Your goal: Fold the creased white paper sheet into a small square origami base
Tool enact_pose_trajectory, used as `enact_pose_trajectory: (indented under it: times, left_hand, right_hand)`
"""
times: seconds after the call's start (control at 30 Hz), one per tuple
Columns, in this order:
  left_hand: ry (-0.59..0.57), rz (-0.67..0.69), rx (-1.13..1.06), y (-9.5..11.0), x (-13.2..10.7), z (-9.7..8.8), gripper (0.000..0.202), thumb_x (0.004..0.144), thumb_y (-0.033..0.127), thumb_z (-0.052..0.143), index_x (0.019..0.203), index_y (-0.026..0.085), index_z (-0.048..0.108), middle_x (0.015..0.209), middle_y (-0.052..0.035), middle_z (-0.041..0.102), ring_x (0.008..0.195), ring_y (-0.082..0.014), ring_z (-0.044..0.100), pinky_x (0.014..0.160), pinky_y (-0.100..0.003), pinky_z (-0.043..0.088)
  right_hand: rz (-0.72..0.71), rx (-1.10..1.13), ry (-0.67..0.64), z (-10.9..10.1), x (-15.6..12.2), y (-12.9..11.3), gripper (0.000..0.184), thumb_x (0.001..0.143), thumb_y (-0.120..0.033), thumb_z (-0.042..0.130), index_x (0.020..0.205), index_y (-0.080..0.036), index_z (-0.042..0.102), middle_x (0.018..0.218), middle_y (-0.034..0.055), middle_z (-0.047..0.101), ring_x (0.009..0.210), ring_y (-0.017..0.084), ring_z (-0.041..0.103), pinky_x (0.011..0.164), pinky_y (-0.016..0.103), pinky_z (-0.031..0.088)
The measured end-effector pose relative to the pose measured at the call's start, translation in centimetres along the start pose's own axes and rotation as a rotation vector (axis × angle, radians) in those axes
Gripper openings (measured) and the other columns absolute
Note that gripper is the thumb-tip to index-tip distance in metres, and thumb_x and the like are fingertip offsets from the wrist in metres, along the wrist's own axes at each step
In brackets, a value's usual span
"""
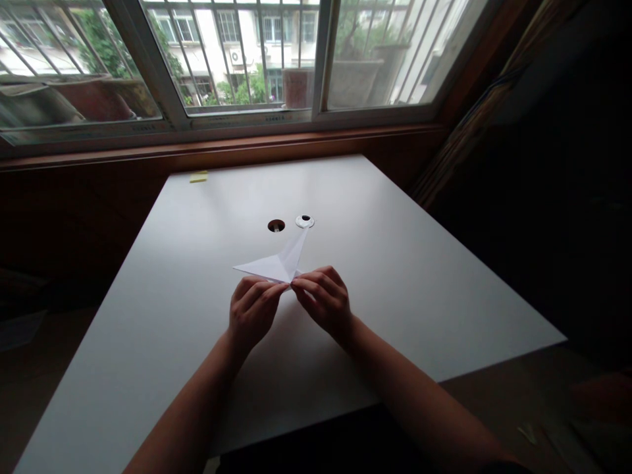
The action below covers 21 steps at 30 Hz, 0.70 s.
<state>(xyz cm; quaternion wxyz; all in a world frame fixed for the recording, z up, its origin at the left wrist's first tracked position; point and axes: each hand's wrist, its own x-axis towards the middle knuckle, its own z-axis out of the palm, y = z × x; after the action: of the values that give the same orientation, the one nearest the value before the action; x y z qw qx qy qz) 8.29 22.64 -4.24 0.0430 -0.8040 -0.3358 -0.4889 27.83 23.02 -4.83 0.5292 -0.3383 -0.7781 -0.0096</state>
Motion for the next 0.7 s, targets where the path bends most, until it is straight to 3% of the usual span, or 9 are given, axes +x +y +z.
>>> enact_pose_trajectory:
  times: [0.7]
  left_hand:
    - [0.03,0.024,0.084,0.72,0.55,-0.27,0.027,0.08,0.012,0.072,0.104,0.024,0.067,0.089,-0.0025,0.072,0.089,-0.0196,0.062,0.083,-0.036,0.052]
  right_hand:
    - [-0.044,-0.02,-0.053,0.2,-0.29,-0.01,0.026,0.085,-0.015,0.066,0.108,-0.026,0.062,0.096,0.0025,0.072,0.086,0.019,0.062,0.077,0.038,0.052]
